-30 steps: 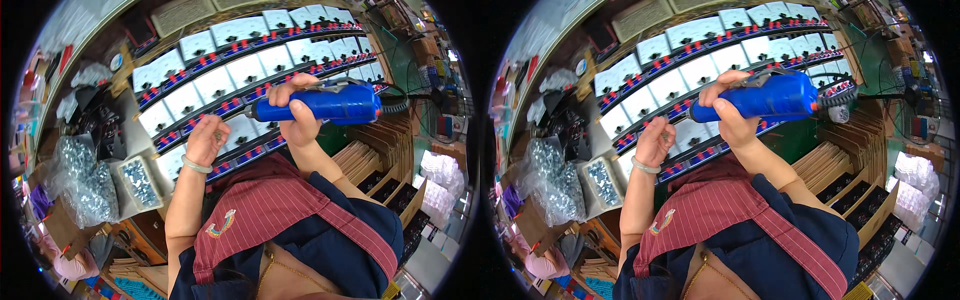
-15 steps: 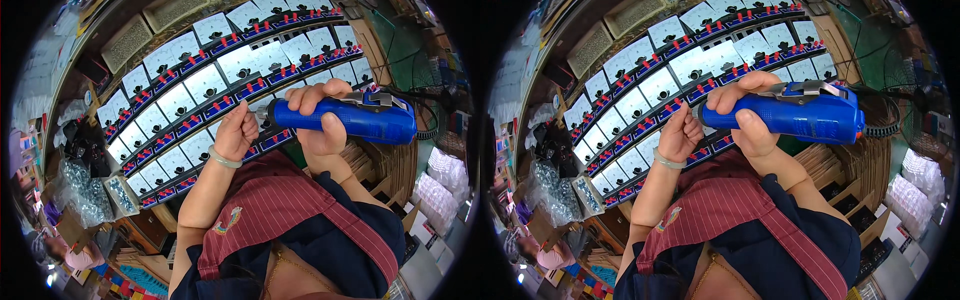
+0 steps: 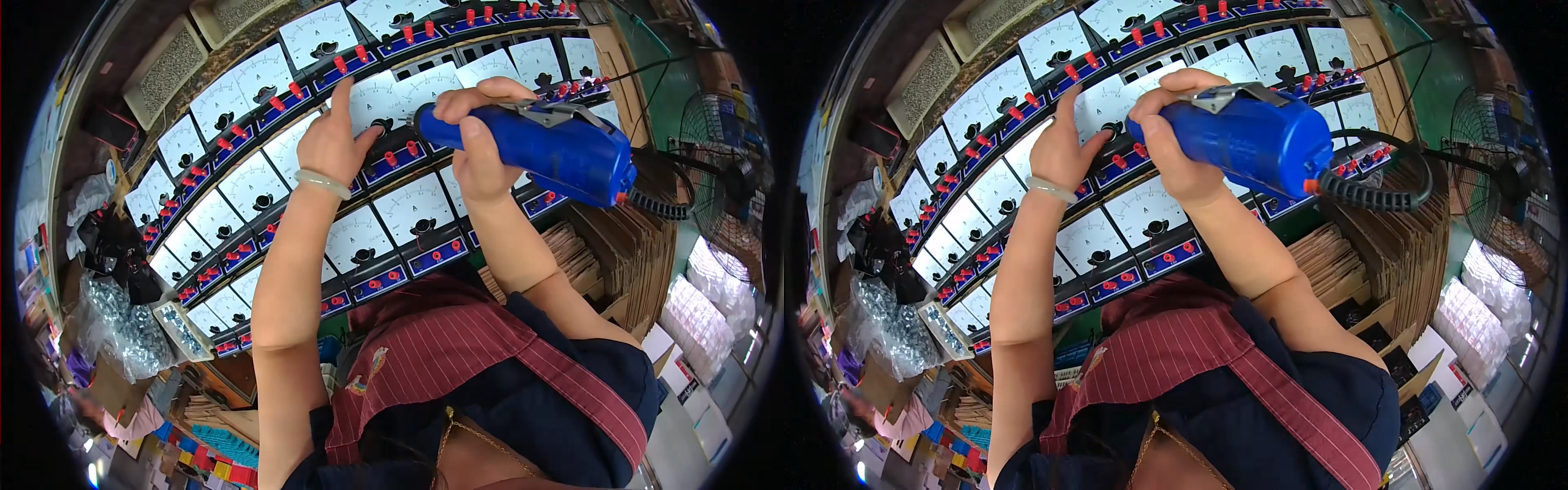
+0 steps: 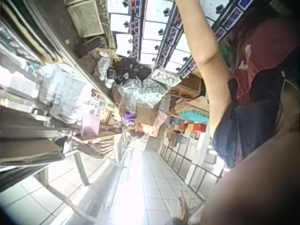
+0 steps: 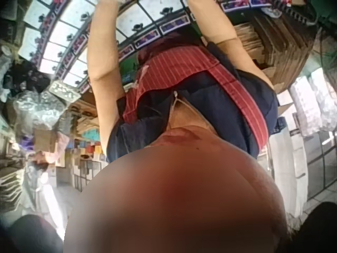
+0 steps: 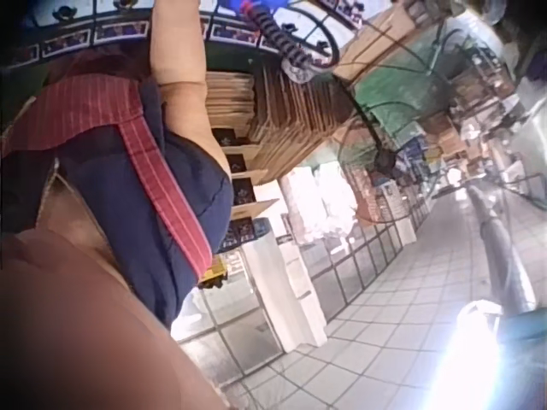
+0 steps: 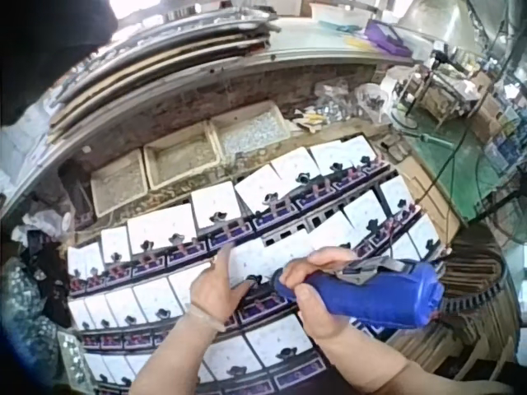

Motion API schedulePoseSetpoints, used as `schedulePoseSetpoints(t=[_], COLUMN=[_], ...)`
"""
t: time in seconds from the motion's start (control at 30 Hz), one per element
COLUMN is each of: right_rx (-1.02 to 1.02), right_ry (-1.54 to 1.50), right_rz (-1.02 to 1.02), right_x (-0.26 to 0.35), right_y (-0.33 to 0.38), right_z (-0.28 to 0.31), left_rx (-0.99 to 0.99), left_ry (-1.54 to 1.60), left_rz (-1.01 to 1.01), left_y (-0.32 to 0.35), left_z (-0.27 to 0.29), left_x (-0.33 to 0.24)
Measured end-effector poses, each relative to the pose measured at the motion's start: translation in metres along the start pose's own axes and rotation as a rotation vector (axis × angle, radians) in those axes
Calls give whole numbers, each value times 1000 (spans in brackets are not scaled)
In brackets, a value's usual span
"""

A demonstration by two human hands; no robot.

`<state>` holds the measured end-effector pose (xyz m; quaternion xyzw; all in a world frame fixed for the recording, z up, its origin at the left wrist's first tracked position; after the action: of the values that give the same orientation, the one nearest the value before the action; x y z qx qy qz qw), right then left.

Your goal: Assembling and screwing components onto a series of analog meters using an electric screwdriver.

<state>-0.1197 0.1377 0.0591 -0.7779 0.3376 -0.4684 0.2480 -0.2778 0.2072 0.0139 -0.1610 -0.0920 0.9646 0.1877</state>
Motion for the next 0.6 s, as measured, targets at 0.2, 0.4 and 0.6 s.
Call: schedulePoseSetpoints(t=[0.2,0.4,0.6], right_rx=[18,28,36], right_ry=[28,-1,15], right_rz=[-3,-4,-39], right_x=[-24,-28,-34], right_y=[1,2,3], right_z=[6,0,-1], left_rx=[63,-5,-42], left_ry=[-39,-5,11], left_rz=[47,69,52], left_y=[-7,-3,-4], left_z=[-13,-10,-10], left_x=[1,0,1])
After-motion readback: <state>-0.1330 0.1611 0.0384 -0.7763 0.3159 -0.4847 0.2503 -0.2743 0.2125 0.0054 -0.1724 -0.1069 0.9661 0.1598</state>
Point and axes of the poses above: each hand's wrist, its own y-axis away from the middle knuckle, its own z-axis out of the back of the hand, x = y × z, the point moved 2 cm from there along -y, towards the middle knuckle, and after that the axes turned 13 degrees about -y, right-handed, at the moved point
